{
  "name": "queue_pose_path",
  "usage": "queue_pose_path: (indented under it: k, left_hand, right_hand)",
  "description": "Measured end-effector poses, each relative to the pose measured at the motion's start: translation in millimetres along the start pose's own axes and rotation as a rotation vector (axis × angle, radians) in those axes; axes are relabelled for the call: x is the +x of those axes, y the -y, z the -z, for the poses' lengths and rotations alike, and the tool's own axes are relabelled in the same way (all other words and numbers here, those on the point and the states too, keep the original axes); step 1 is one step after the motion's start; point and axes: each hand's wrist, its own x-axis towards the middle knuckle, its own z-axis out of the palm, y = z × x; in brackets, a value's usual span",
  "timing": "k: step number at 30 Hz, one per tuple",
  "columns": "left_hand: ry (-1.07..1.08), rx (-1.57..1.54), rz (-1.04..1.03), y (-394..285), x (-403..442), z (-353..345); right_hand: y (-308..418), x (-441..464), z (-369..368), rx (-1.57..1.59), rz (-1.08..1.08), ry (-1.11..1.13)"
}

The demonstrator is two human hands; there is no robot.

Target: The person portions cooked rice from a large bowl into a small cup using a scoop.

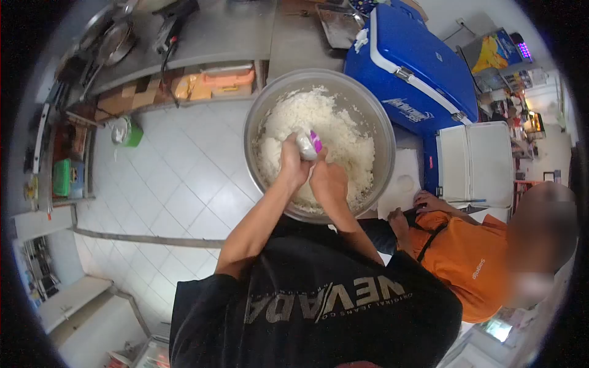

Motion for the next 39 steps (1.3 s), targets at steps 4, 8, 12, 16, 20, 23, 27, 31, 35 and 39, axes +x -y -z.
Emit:
queue_pose_path:
  k: [4, 8, 12, 16, 20, 23, 27, 31, 35, 39]
  left_hand:
    - [-0.042, 0.357, 0.074, -11.8, 7.9, -3.3]
    - [0.070, 0.224, 0.041, -12.7, 12.5, -8.5]
    - [0.203, 0.030, 0.017, -15.7, 14.9, 1.8]
    - [0.235, -0.022, -0.018, -6.1, 23.1, 10.6]
    - [0.207, 0.062, 0.002, 11.0, 27.6, 11.5]
    - [0.181, 0.172, 0.004, 14.3, 36.4, 27.0]
    - [0.148, 0.253, 0.059, 6.6, 32.8, 32.8]
    - [0.103, 0.232, 0.110, -0.5, 9.6, 14.3]
    - [0.247, 0.322, 0.118, 1.6, 32.4, 37.3]
    - [0.156, 0.210, 0.132, -5.1, 15.8, 26.1]
  right_hand:
    - [-11.0, 1.9, 10.3, 0.007, 0.036, 0.037]
    - [-60.9, 13.9, 6.2, 0.255, 0.131, -0.261]
    - [-108.2, 17.8, 18.3, 0.729, 0.027, -0.279]
    - [-117.2, 11.4, -17.5, 0.998, -0.042, -0.271]
    - [-80.1, 17.5, -54.2, 0.828, 0.051, -0.225]
    - [-67.9, 18.2, -44.7, 0.666, 0.155, -0.144]
    - [-84.2, 18.8, 23.5, 0.383, 0.283, 0.270]
    - [-102.5, 26.3, 38.0, 0.446, 0.189, -0.005]
    - [-92.8, 42.5, 23.5, 0.430, 0.401, 0.340]
    - [-109.6, 14.7, 47.5, 0.470, 0.396, -0.030]
